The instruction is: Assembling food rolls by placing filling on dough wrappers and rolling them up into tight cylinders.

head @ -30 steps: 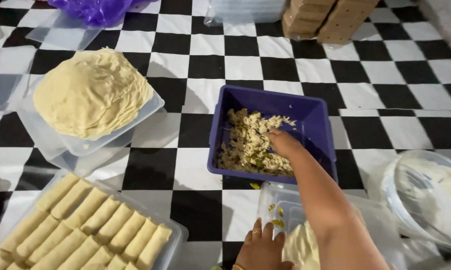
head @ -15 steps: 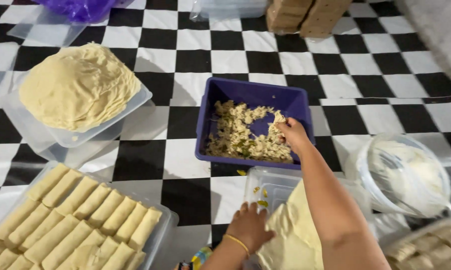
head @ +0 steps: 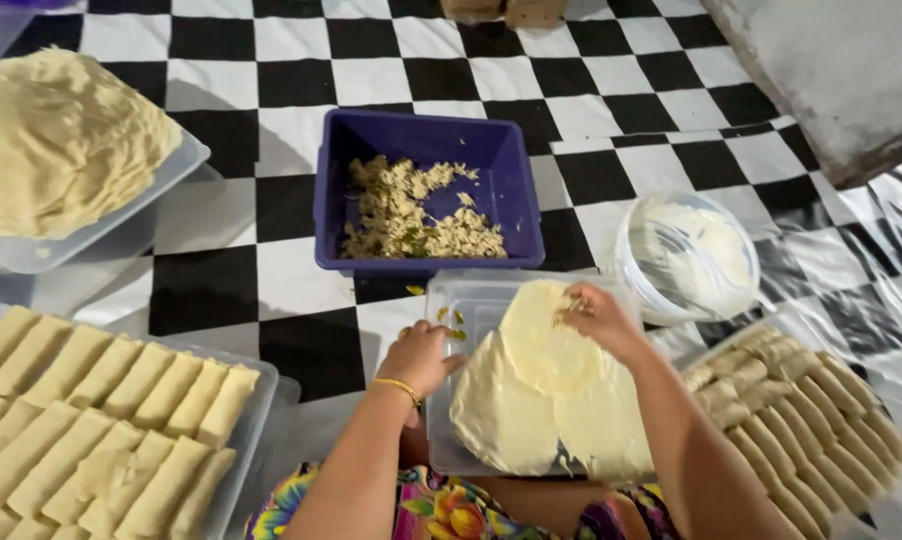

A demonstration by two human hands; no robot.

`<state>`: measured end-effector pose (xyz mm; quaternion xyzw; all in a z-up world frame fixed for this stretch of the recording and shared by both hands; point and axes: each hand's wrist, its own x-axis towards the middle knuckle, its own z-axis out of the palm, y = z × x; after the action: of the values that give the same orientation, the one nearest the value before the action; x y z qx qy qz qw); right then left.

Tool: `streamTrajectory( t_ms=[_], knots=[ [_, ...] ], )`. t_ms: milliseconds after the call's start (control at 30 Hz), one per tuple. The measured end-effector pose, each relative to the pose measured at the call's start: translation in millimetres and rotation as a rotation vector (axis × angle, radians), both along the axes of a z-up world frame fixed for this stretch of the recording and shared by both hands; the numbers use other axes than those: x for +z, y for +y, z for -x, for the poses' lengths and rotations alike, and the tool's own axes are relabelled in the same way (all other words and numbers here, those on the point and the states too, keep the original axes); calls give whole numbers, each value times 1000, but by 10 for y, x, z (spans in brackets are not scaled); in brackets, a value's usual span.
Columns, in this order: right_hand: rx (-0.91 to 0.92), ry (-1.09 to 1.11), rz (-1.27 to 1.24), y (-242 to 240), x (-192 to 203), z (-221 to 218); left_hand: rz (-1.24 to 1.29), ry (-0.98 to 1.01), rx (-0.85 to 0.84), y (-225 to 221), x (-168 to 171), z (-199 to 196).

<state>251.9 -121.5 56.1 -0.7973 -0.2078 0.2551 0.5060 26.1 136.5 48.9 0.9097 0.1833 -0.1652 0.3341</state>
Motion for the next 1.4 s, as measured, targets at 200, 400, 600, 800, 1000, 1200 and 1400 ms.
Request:
streamTrajectory(
  t_ms=[200,400,600,800,1000,1200,1400],
  knots=[
    [-90,-135,169,-339,-42,231,-25,16,14,43,-138,-46],
    [12,-51,215,-236,574,937,-26,-21,33,65,-7,7],
    [249,-259,423,-68,12,1515,-76,-148,-98,-364,-48,-36],
    [265,-291,527,-72,-112,1581,-154,-66,-224,-763,-124,-17],
    [156,-269,472,-205,-335,1518,-299,-81,-268,-910,-213,-45],
    [130,-211,387,-410,-68,1375,-373,-111,-188,-966,-454,-121],
    [72,-75,583,-1135,403,955,-209,-10,-138,-927,-48,0]
  ],
)
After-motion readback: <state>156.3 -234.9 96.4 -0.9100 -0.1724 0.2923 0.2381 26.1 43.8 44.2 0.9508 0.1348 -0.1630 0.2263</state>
